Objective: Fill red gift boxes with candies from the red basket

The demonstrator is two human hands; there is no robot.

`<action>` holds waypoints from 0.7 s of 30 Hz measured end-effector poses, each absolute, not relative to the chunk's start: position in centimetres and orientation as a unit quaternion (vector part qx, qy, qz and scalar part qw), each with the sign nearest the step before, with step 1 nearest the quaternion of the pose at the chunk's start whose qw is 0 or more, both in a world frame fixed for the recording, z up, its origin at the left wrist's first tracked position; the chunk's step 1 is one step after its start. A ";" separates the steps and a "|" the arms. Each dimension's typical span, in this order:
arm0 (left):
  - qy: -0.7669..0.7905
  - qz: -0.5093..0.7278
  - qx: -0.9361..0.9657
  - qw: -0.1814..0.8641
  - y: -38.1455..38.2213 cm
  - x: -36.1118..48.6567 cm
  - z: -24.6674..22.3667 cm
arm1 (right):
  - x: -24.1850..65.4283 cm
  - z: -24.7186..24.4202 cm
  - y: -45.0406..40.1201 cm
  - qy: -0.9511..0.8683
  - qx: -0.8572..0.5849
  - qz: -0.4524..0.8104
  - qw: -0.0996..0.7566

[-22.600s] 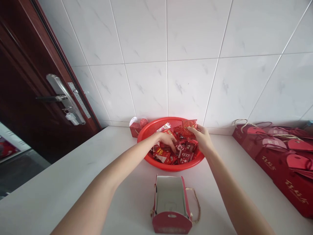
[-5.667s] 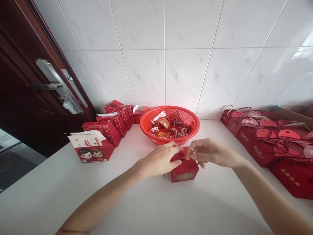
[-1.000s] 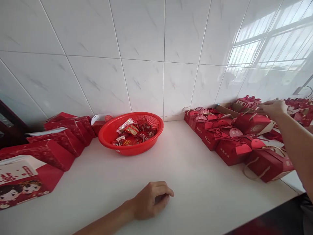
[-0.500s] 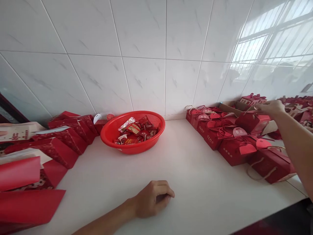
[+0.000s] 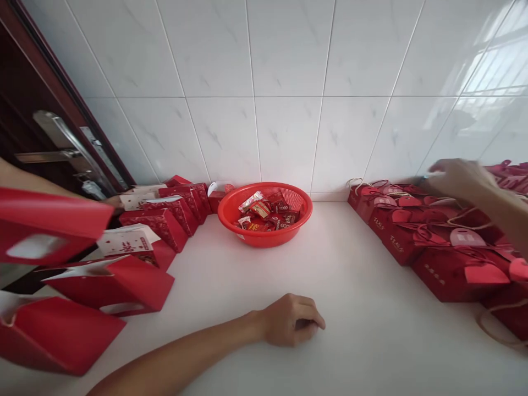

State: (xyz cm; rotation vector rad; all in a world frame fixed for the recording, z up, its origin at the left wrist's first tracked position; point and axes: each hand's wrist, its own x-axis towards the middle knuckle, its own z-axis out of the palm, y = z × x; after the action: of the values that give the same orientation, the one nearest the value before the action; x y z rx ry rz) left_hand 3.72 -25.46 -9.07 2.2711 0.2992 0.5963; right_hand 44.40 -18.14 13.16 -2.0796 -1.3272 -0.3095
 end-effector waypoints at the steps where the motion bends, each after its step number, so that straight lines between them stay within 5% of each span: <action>1: 0.113 0.229 0.895 0.365 -25.5 3.7 -9.0 | 42.2 12.8 -17.9 -0.543 -0.788 -0.091 0.275; 11: 0.182 0.160 0.957 0.161 -25.8 -2.3 1.1 | 22.9 -0.2 -23.8 -0.881 -0.391 0.221 0.152; 16: 0.479 0.172 0.859 0.047 -26.2 -11.3 7.2 | 19.0 -5.6 -26.0 -0.861 -0.328 0.338 0.193; 21: 0.649 0.134 0.746 -0.063 -26.0 -20.4 8.0 | 17.8 -8.0 -25.8 -0.791 -0.367 0.413 0.264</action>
State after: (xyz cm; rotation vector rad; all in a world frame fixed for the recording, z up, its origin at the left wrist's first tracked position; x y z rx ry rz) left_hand -20.44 -25.95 7.97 2.4421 2.1260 0.4384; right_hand 17.82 -25.84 -8.00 -0.9920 -2.1367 1.1162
